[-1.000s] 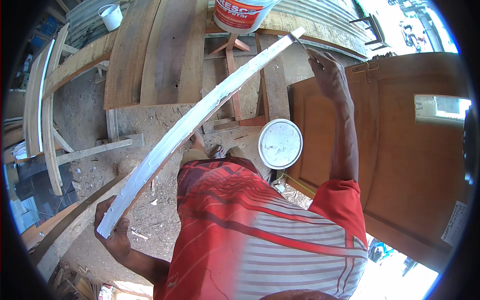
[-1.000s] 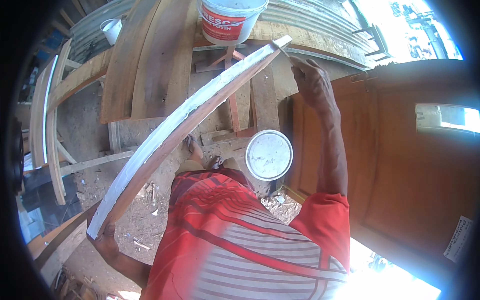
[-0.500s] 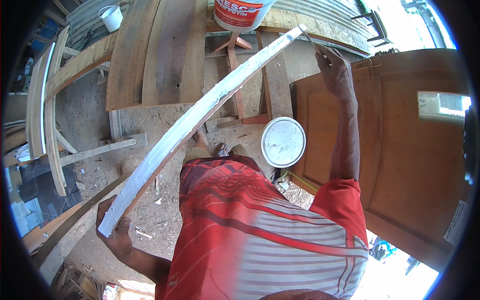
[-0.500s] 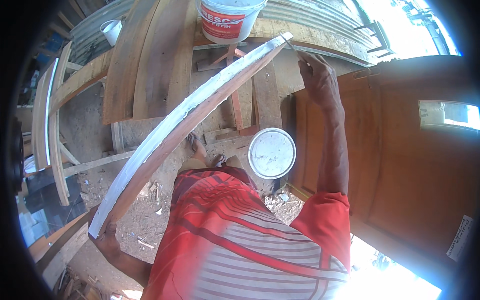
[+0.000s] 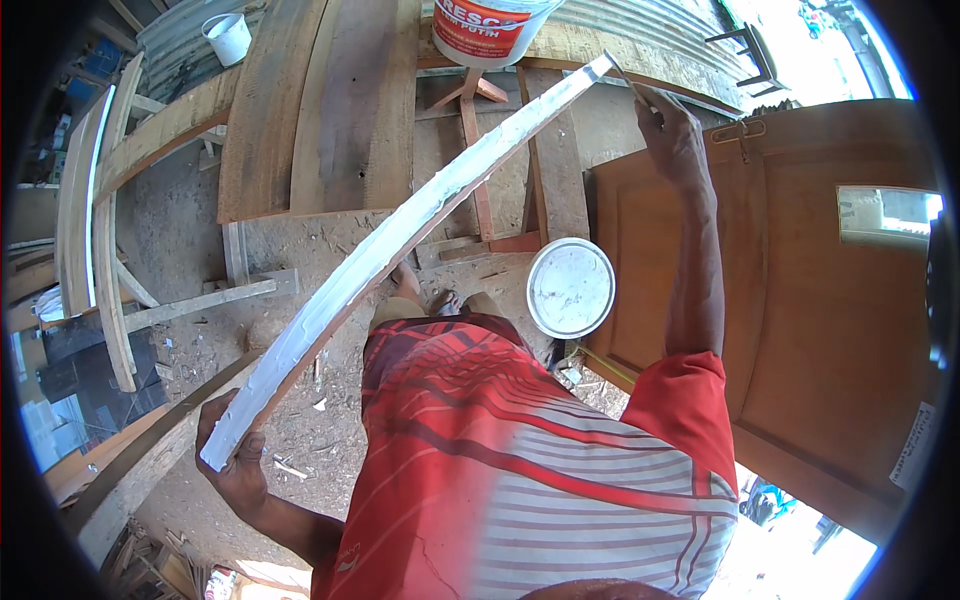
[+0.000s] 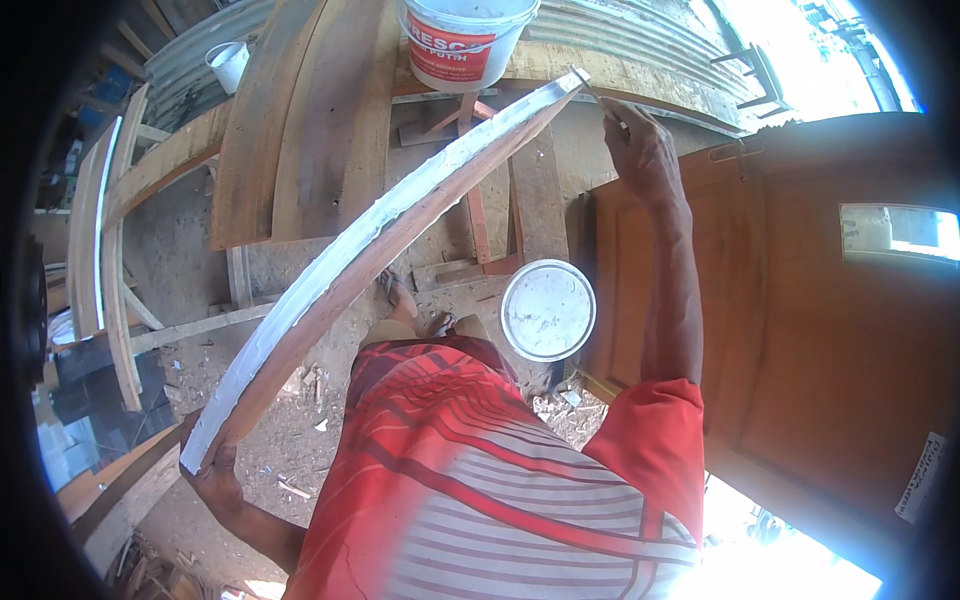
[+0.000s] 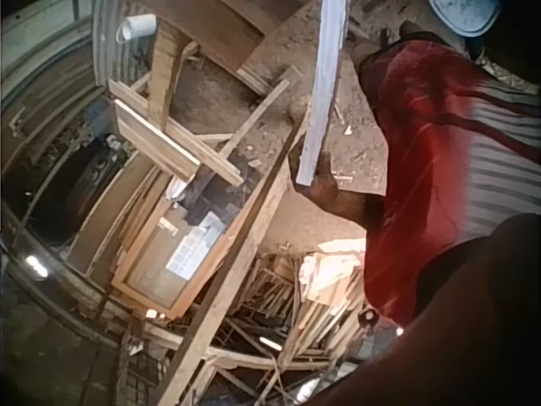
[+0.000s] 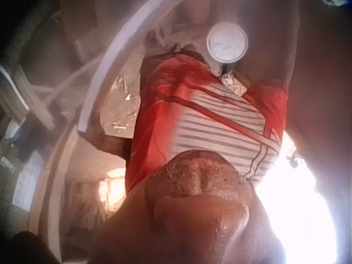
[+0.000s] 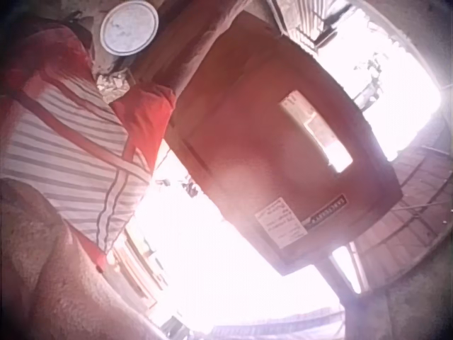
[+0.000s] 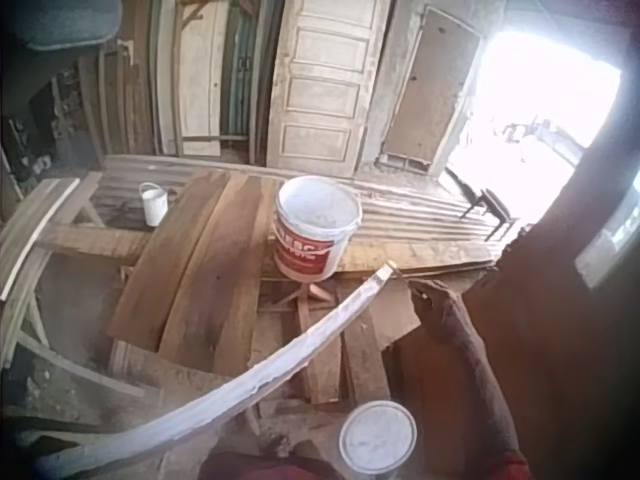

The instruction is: The person applies glue to the edge of a wooden board using a stick applicator, joins it to another wooden panel, and then spreads glue along the edge of another wooden board.

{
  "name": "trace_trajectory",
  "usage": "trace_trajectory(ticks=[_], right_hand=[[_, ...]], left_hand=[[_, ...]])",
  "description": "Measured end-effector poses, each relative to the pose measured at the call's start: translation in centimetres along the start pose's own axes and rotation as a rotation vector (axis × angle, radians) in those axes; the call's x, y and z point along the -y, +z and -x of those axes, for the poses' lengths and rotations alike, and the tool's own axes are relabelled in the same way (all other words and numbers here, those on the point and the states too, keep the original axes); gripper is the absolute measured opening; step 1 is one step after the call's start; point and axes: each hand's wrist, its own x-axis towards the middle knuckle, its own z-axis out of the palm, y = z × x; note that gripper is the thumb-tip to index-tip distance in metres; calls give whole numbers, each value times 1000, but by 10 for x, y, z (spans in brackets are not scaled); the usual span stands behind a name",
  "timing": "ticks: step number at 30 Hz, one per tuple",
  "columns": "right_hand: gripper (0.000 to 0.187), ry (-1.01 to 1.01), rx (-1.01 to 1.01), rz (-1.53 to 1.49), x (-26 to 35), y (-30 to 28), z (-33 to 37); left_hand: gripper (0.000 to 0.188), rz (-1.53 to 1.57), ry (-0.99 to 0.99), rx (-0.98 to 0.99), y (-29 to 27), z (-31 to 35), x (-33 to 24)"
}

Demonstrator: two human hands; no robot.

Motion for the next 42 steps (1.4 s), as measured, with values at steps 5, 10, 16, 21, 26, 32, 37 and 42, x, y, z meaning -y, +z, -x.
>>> trace_trajectory(ticks=[5,10,16,21,26,32,37,42], right_hand=[[29,-11,89,-13,-5,2,0],[30,4,170,-80,31,-9,14],[31,-171,130,-113,79,-14,45],[29,-131,235,-335,101,-20,54],[27,-9,61,-165,57,-7,40],[29,209,-112,-298,51,35,54],[37,335,-333,-645,58,89,67],[40,370,-419,-711,59,107,62]], left_hand=[[63,6,20,-20,1,3,1],[63,-3,39,-24,2,1,1],[64,13,28,-15,1,-1,4],[65,-1,39,-29,2,2,2],[64,-4,44,-34,3,0,1],[66,-19,31,-16,0,8,5],[70,-1,-24,17,-2,9,7],[74,-31,-17,11,-3,1,13]])
